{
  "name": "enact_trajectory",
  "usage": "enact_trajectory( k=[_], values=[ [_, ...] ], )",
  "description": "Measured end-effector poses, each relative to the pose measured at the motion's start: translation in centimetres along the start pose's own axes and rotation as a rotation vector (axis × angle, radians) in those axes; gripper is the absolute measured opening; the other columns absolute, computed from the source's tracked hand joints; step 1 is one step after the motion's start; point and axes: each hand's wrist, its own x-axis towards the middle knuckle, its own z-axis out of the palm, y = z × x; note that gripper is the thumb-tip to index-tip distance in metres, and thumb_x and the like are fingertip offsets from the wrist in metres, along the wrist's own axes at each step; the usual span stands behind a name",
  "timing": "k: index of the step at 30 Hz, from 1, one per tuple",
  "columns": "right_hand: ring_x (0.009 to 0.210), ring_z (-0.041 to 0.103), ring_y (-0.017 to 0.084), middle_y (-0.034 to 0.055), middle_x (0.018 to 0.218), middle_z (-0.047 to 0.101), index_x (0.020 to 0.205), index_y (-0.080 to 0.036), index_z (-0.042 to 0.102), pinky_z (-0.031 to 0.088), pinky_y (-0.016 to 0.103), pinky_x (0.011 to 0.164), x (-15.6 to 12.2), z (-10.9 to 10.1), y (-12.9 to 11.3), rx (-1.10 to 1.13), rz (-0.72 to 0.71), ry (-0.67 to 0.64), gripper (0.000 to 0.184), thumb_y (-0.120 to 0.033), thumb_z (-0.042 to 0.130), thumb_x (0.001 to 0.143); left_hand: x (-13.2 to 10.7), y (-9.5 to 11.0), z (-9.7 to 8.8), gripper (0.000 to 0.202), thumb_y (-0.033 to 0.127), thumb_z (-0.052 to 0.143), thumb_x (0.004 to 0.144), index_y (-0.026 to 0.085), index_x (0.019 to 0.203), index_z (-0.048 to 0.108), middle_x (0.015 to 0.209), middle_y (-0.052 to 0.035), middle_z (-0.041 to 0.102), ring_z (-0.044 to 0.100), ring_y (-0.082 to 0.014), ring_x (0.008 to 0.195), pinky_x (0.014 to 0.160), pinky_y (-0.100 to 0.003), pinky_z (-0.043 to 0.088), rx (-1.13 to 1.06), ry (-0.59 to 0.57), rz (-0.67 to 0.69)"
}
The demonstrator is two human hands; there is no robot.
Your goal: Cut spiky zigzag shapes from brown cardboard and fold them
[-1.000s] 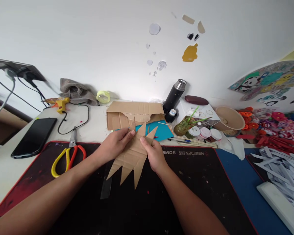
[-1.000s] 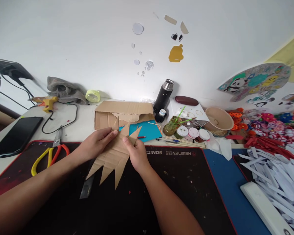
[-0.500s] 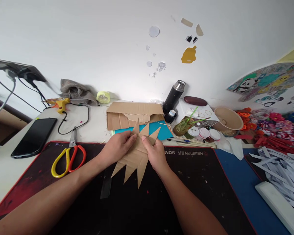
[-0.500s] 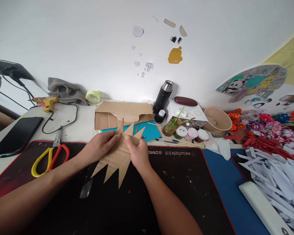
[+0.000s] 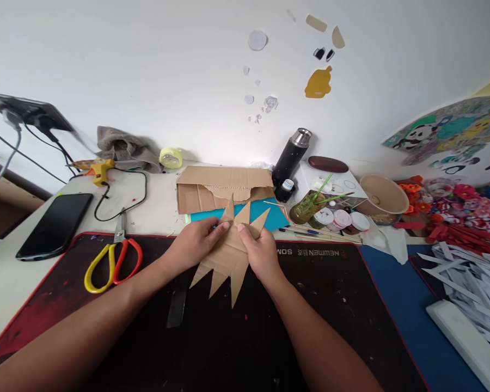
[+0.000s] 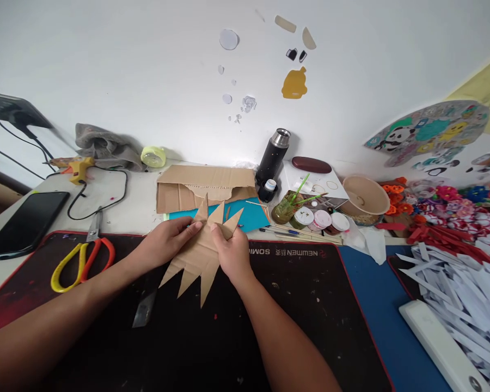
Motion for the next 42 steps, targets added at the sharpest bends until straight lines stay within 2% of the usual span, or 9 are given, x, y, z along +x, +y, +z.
enact_trajectory(
  k=[5,8,13,19,21,24,26,36,42],
  values=[
    [0.096,0.075,0.031,0.0094,0.102,0.083,0.093,-0.019,0.078,0.057,0.039,0.086,0.6,-0.9,0.0,0.059,-0.053,0.055,0.037,-0.056,0.073,0.092,-0.4,0.6,-0.8,0.052,0.066,0.04,0.102,0.024,0.074,0.05,0.07,0.0004,0.057,0.053,-0.0196,0.068,0.066,-0.034,0.039,-0.085,-0.098,0.035],
    [0.092,0.074,0.028,0.0075,0.098,0.082,0.089,-0.02,0.077,0.056,0.037,0.084,0.8,-0.9,0.2,0.063,-0.074,0.076,0.035,-0.054,0.072,0.092,-0.6,0.8,-0.6,0.048,0.061,0.04,0.102,0.024,0.072,0.047,0.067,0.0007,0.055,0.051,-0.019,0.065,0.065,-0.034,0.037,-0.043,-0.077,0.051],
    [0.078,0.07,0.025,0.0044,0.08,0.076,0.074,-0.021,0.069,0.053,0.033,0.072,0.5,-0.6,0.0,-0.027,-0.039,0.129,0.036,-0.053,0.071,0.09,-0.6,0.5,0.1,0.043,0.055,0.038,0.104,0.025,0.073,0.044,0.066,-0.0006,0.055,0.051,-0.0198,0.063,0.064,-0.035,0.033,0.063,-0.016,0.083],
    [0.078,0.07,0.025,0.0061,0.079,0.077,0.074,-0.02,0.068,0.054,0.034,0.072,0.4,-0.2,-0.1,-0.059,-0.053,0.169,0.035,-0.053,0.071,0.087,-0.8,0.0,1.0,0.04,0.053,0.039,0.103,0.025,0.073,0.044,0.063,-0.0004,0.05,0.044,-0.0192,0.059,0.062,-0.035,0.025,0.177,0.042,0.079],
    [0.078,0.07,0.026,0.0058,0.078,0.077,0.073,-0.021,0.068,0.054,0.034,0.072,0.3,-0.2,-0.3,-0.067,-0.066,0.154,0.036,-0.053,0.069,0.088,-0.7,0.1,1.0,0.043,0.057,0.04,0.103,0.025,0.073,0.046,0.063,0.0002,0.051,0.045,-0.0188,0.059,0.061,-0.034,0.027,0.094,0.026,0.053],
    [0.085,0.073,0.027,0.0076,0.087,0.08,0.081,-0.02,0.073,0.056,0.036,0.078,0.1,-0.1,-0.5,-0.044,-0.092,0.104,0.033,-0.051,0.069,0.09,-0.5,0.4,0.5,0.053,0.068,0.042,0.101,0.024,0.074,0.051,0.068,0.0007,0.055,0.05,-0.0184,0.065,0.062,-0.032,0.035,-0.104,-0.04,0.007],
    [0.088,0.075,0.028,0.0086,0.092,0.082,0.085,-0.02,0.075,0.056,0.037,0.08,-0.1,0.0,-0.6,-0.031,-0.096,0.077,0.031,-0.05,0.07,0.09,-0.4,0.4,0.2,0.055,0.072,0.043,0.1,0.023,0.074,0.051,0.068,0.0012,0.054,0.05,-0.0183,0.066,0.062,-0.032,0.036,-0.135,-0.063,-0.012],
    [0.08,0.072,0.026,0.0057,0.083,0.079,0.075,-0.021,0.069,0.054,0.033,0.071,-0.2,-0.3,-0.6,-0.072,-0.078,0.072,0.033,-0.05,0.069,0.09,-0.8,0.2,0.1,0.044,0.061,0.038,0.102,0.026,0.076,0.046,0.072,0.0006,0.056,0.054,-0.0205,0.069,0.067,-0.036,0.042,-0.104,-0.104,0.05],
    [0.087,0.075,0.028,0.008,0.092,0.083,0.086,-0.02,0.075,0.057,0.036,0.08,-0.1,-0.1,-0.4,-0.058,-0.076,0.11,0.029,-0.049,0.07,0.089,-0.9,0.5,0.4,0.037,0.052,0.036,0.104,0.027,0.076,0.04,0.069,0.0,0.055,0.054,-0.0208,0.065,0.065,-0.036,0.038,0.012,-0.051,0.079]
  ],
)
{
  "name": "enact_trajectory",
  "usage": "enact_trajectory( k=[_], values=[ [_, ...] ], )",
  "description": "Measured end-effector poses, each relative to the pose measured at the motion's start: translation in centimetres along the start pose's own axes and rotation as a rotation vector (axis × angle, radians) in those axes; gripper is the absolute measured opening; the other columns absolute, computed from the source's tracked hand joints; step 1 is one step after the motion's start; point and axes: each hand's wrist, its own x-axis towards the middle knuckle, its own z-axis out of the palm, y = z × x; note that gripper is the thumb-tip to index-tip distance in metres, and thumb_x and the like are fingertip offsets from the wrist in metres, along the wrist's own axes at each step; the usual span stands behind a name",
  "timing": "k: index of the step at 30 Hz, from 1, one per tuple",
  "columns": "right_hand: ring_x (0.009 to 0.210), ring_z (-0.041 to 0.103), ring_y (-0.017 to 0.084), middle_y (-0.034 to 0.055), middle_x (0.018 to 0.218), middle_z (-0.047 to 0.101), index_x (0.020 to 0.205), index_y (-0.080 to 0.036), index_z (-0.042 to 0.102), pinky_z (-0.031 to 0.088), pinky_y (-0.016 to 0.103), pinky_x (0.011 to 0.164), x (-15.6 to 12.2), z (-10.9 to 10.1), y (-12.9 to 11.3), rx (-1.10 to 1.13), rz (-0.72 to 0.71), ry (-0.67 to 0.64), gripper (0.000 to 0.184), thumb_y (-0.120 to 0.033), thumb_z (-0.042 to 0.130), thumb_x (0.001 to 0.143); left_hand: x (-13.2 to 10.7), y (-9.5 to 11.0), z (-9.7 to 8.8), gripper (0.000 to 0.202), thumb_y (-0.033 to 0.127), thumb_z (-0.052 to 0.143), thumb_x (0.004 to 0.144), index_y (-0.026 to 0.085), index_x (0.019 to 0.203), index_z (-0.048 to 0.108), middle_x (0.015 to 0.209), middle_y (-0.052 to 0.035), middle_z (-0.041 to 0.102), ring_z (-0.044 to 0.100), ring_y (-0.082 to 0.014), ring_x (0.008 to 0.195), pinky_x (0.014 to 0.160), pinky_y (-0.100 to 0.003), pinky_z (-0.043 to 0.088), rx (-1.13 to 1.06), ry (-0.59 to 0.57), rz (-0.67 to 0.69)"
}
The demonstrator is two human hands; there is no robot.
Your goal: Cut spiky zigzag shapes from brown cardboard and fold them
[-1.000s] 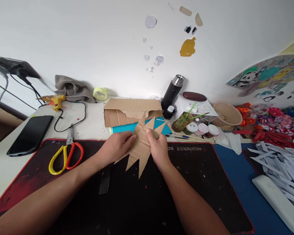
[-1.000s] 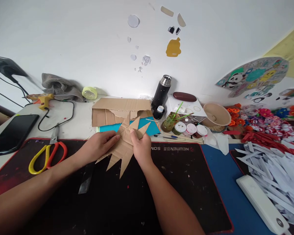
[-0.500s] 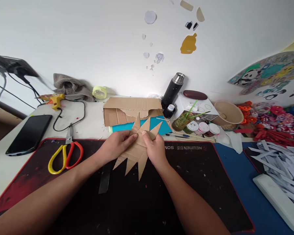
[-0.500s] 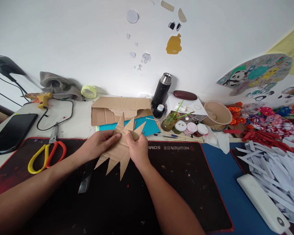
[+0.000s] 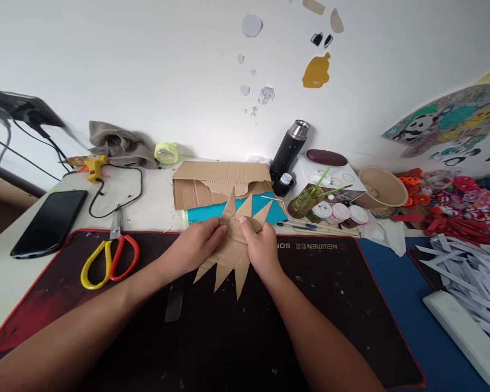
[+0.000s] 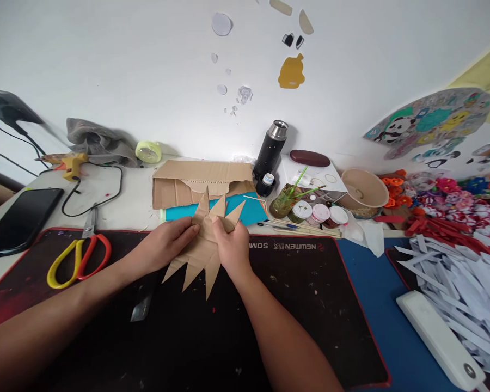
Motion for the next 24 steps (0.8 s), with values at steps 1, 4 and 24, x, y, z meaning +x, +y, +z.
enact_trajectory(
  k=[1,4,24],
  values=[
    [0.088,0.076,0.028,0.0086,0.092,0.083,0.085,-0.02,0.074,0.057,0.037,0.081,0.0,0.1,0.0,-0.012,0.006,0.007,0.029,-0.049,0.07,0.089,0.0,-0.1,0.2,0.036,0.051,0.036,0.105,0.028,0.077,0.039,0.068,-0.0003,0.055,0.053,-0.021,0.064,0.064,-0.035,0.036,0.033,0.011,0.003],
    [0.087,0.075,0.029,0.0096,0.091,0.082,0.081,-0.021,0.073,0.057,0.037,0.08,-0.1,0.3,0.1,-0.057,0.032,0.017,0.03,-0.05,0.07,0.088,-0.1,-0.4,1.0,0.031,0.046,0.033,0.105,0.028,0.08,0.037,0.066,-0.0011,0.053,0.052,-0.0222,0.06,0.062,-0.036,0.03,0.177,0.054,0.005],
    [0.086,0.073,0.026,0.0068,0.094,0.08,0.088,-0.02,0.074,0.058,0.035,0.076,1.4,-1.2,0.8,0.254,0.053,0.049,0.037,-0.057,0.078,0.088,-0.7,0.9,0.1,0.041,0.057,0.044,0.105,0.025,0.08,0.052,0.069,-0.001,0.071,0.069,-0.0201,0.062,0.063,-0.034,0.054,-0.274,-0.15,-0.027]
  ],
)
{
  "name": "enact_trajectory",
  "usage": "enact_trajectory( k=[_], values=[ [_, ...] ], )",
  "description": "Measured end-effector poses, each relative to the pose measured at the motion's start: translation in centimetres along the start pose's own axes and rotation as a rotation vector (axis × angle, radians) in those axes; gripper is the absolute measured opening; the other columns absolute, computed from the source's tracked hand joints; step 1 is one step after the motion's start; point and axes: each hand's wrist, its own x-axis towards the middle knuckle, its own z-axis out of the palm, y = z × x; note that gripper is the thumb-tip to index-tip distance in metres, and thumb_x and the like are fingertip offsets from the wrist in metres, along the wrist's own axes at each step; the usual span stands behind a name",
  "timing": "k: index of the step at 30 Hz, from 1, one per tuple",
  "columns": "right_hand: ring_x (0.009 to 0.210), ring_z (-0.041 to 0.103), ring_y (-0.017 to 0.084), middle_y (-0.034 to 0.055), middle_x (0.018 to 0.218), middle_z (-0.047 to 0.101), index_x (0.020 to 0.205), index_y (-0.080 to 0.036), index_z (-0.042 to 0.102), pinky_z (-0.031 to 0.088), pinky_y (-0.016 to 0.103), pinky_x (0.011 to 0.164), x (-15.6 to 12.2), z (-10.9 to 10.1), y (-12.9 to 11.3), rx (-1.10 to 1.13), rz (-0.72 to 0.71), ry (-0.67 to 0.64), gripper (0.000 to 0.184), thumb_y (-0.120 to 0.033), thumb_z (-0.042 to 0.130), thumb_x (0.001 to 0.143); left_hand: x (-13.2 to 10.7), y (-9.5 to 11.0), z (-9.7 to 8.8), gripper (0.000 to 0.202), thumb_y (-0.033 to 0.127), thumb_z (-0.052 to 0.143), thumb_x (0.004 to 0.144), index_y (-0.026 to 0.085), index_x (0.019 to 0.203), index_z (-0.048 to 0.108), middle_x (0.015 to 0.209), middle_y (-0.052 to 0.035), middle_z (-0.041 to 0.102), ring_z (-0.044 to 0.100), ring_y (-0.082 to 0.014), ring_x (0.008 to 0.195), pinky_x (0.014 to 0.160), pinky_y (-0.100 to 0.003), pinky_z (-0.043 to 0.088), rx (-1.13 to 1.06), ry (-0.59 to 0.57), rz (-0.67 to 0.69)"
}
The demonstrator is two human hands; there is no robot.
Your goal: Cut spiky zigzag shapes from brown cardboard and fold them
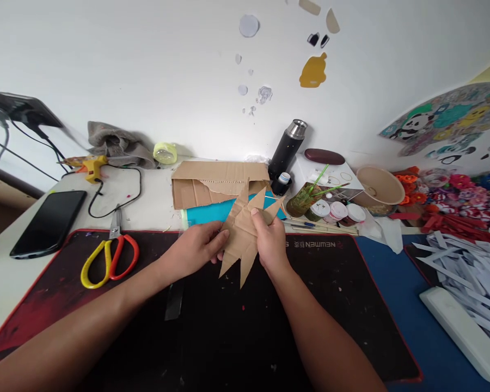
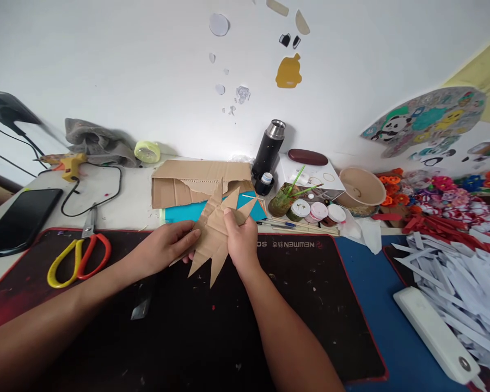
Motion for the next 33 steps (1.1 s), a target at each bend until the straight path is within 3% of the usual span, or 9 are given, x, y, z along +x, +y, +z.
enact_trajectory(
  k=[9,16,23,27,33],
  values=[
    [0.075,0.069,0.023,0.0034,0.08,0.075,0.077,-0.021,0.066,0.054,0.033,0.07,-0.1,0.2,0.0,-0.113,-0.028,0.015,0.039,-0.058,0.073,0.089,-0.1,-0.2,0.1,0.038,0.053,0.042,0.106,0.027,0.078,0.047,0.067,-0.0014,0.073,0.07,-0.021,0.061,0.063,-0.034,0.049,0.129,0.027,-0.001],
    [0.088,0.076,0.027,0.0081,0.092,0.082,0.085,-0.02,0.073,0.056,0.035,0.08,-0.7,0.8,-0.3,-0.175,-0.054,0.044,0.032,-0.052,0.07,0.09,0.0,-1.5,1.2,0.029,0.045,0.039,0.103,0.025,0.085,0.051,0.065,-0.0059,0.065,0.062,-0.0251,0.059,0.059,-0.034,0.036,0.609,0.219,0.009],
    [0.091,0.076,0.027,0.0079,0.098,0.083,0.092,-0.02,0.076,0.058,0.035,0.082,-1.0,0.9,-0.8,-0.166,-0.055,-0.055,0.032,-0.052,0.071,0.091,0.3,-0.1,-1.0,0.051,0.069,0.045,0.101,0.024,0.078,0.054,0.07,0.0003,0.06,0.055,-0.0187,0.064,0.059,-0.03,0.041,0.135,0.091,-0.021],
    [0.088,0.075,0.027,0.0078,0.093,0.082,0.087,-0.021,0.074,0.057,0.035,0.081,-1.4,1.2,-1.2,-0.181,-0.052,-0.077,0.029,-0.05,0.072,0.09,0.2,0.0,-1.2,0.048,0.064,0.051,0.098,0.024,0.073,0.05,0.066,0.0028,0.05,0.047,-0.0161,0.06,0.056,-0.029,0.036,0.128,0.099,-0.029],
    [0.087,0.076,0.027,0.0074,0.092,0.083,0.084,-0.021,0.073,0.058,0.036,0.079,-1.5,1.3,-1.6,-0.185,-0.058,-0.066,0.03,-0.051,0.071,0.089,0.0,0.2,-0.6,0.043,0.059,0.048,0.099,0.023,0.075,0.051,0.067,0.0017,0.055,0.049,-0.017,0.062,0.058,-0.03,0.038,0.157,0.117,0.0]
  ],
)
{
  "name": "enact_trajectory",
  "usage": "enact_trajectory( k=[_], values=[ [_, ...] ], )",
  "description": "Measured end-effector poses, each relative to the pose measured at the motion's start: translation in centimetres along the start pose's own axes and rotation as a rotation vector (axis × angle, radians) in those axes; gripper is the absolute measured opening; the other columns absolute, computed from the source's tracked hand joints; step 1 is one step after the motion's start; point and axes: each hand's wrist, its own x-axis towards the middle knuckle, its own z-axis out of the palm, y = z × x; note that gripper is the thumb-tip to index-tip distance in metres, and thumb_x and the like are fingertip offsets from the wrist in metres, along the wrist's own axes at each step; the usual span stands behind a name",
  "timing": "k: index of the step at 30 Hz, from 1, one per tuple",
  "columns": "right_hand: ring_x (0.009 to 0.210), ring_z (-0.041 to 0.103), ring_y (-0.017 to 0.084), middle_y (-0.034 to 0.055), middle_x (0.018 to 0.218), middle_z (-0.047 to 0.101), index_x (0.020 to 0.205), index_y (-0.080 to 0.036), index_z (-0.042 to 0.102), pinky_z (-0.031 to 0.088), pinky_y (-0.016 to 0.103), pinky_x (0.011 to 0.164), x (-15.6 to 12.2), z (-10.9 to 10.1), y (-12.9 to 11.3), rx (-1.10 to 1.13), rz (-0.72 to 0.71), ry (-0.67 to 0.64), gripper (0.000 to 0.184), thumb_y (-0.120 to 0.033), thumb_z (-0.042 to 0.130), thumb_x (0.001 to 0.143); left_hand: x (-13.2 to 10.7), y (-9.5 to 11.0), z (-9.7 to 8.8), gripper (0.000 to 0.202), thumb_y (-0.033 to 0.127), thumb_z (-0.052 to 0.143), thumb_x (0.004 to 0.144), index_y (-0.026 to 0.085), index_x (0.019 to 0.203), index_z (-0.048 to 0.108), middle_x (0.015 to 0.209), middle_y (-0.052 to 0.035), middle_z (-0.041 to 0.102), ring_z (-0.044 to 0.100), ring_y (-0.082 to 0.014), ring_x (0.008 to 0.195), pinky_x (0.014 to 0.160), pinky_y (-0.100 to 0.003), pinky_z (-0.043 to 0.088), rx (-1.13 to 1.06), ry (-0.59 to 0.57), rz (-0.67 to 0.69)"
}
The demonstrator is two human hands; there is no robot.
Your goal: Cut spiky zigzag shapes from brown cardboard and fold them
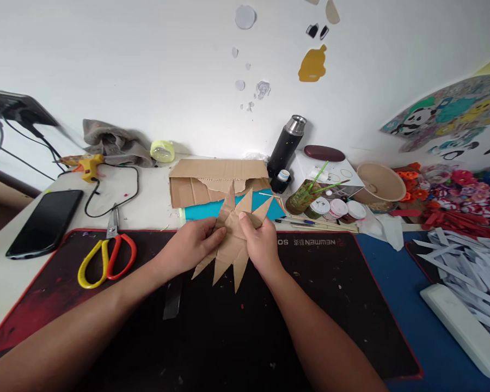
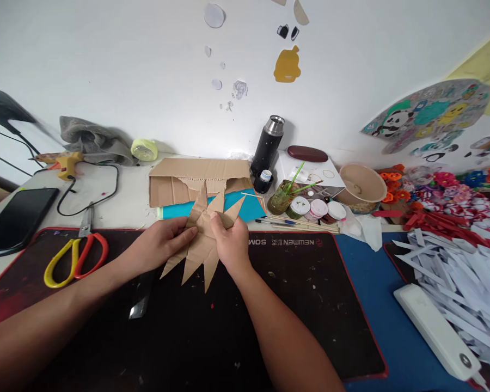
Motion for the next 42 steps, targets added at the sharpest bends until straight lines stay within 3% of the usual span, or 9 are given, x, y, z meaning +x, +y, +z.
enact_trajectory(
  k=[8,14,19,27,35,42],
  values=[
    [0.087,0.078,0.029,0.0088,0.093,0.084,0.085,-0.021,0.075,0.058,0.038,0.08,-0.1,0.3,0.8,-0.035,0.043,0.019,0.029,-0.05,0.072,0.087,-0.1,-0.4,0.9,0.037,0.049,0.047,0.097,0.026,0.069,0.04,0.06,0.0017,0.051,0.045,-0.0169,0.056,0.057,-0.033,0.03,0.152,0.117,0.008],
    [0.089,0.076,0.029,0.0076,0.092,0.083,0.086,-0.022,0.076,0.058,0.038,0.08,0.1,-0.2,0.1,-0.034,-0.018,-0.087,0.028,-0.049,0.071,0.09,0.2,-0.6,-0.3,0.048,0.064,0.048,0.099,0.023,0.074,0.051,0.067,0.0022,0.052,0.046,-0.016,0.062,0.058,-0.031,0.035,-0.028,0.003,-0.014],
    [0.085,0.075,0.028,0.0069,0.087,0.082,0.081,-0.022,0.075,0.058,0.038,0.077,0.0,-0.2,-0.1,-0.066,-0.026,-0.12,0.028,-0.048,0.069,0.09,0.4,-1.1,-0.8,0.045,0.061,0.054,0.097,0.023,0.073,0.051,0.066,0.0038,0.049,0.043,-0.0143,0.061,0.056,-0.029,0.034,-0.047,-0.002,-0.026],
    [0.087,0.078,0.028,0.0085,0.091,0.084,0.084,-0.021,0.075,0.058,0.037,0.081,-0.1,-0.1,0.1,-0.13,0.0,-0.159,0.026,-0.044,0.069,0.091,0.4,-1.1,-0.8,0.038,0.057,0.054,0.095,0.023,0.076,0.054,0.069,0.0028,0.057,0.048,-0.0155,0.062,0.058,-0.029,0.035,-0.023,-0.004,-0.036],
    [0.095,0.079,0.03,0.0103,0.1,0.085,0.093,-0.021,0.078,0.059,0.038,0.084,-0.1,0.4,1.4,-0.163,0.043,-0.105,0.024,-0.043,0.069,0.089,0.1,-0.6,1.1,0.029,0.045,0.049,0.091,0.026,0.071,0.039,0.061,0.0005,0.05,0.042,-0.0177,0.056,0.059,-0.033,0.025,0.308,0.194,-0.077],
    [0.095,0.08,0.03,0.0099,0.1,0.085,0.092,-0.021,0.078,0.06,0.039,0.084,-0.2,0.1,0.5,-0.106,0.018,-0.146,0.028,-0.048,0.07,0.09,0.6,-1.0,-0.8,0.043,0.062,0.052,0.096,0.022,0.082,0.061,0.073,-0.0001,0.063,0.055,-0.0183,0.067,0.061,-0.03,0.041,-0.076,0.005,-0.028]
  ],
)
